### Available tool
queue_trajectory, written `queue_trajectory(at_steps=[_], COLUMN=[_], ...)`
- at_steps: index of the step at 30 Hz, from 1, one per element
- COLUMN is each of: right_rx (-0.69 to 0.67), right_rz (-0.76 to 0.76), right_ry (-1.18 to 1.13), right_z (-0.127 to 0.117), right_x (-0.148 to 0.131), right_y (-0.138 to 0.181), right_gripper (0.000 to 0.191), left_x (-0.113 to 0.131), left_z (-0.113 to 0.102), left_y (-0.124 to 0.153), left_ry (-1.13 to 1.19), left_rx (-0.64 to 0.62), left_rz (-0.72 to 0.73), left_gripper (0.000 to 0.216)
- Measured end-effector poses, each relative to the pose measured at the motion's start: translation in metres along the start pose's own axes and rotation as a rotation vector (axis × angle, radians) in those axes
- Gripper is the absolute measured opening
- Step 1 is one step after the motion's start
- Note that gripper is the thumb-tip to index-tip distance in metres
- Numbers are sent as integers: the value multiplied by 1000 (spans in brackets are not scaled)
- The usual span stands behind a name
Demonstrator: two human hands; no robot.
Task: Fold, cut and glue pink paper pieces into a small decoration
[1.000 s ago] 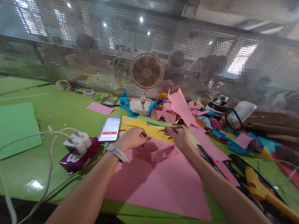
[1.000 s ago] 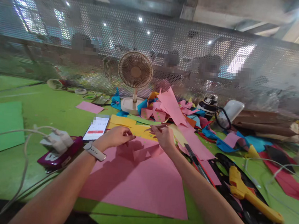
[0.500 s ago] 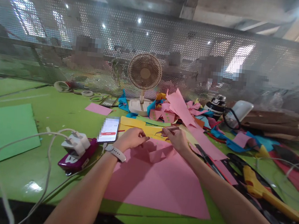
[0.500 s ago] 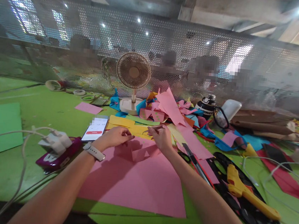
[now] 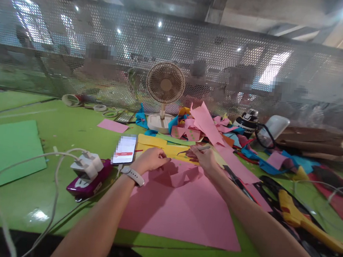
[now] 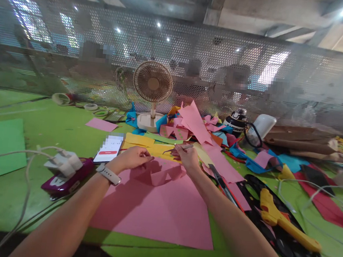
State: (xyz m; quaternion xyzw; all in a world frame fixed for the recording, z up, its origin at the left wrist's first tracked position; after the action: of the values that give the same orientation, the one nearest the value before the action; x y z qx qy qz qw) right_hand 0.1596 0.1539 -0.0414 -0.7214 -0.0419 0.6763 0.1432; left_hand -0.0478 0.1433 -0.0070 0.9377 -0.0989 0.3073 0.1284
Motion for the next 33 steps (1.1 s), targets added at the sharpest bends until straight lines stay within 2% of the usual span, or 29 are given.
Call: queue_trajectory(at_steps=[9,16,20,24,28,33], right_rx=[72,94,69,-5,-68,-76], right_rz=[119,121,76,-42,-156,-212], right_ry=[-89,-94,-55,19,115,188], right_z=[1,-2,-1,5,11,13], right_x=[6,9,4,-10,-24,-25], right_y=[4,4,4,5,7,10], right_gripper=[26,25,32,38,37,38], left_x=[3,4,3,3,2,2], left_z=[0,0,0,-2,-5,-4], left_y=[4,6,6,5,3,1], left_ry=[-34,-27,-2,-1,-23,-41], left_rx=[-24,-23,-20,-3,19,22], left_rz=[-16,-21,-15,-18,-15,-2], left_gripper=[38,37,36,36,39,39])
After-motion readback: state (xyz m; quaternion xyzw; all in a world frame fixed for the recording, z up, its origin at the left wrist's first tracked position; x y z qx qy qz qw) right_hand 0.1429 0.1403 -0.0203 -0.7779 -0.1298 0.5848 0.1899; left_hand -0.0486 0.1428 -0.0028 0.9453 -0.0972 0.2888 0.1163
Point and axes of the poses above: each hand's wrist, its own y-axis away from the middle knuckle, its own z-axis out of the palm, x = y × z, the point moved 7 cm from there along -y, towards the middle knuckle, and after that the axes turned 9 degrees about -z, right-handed, at the moved point
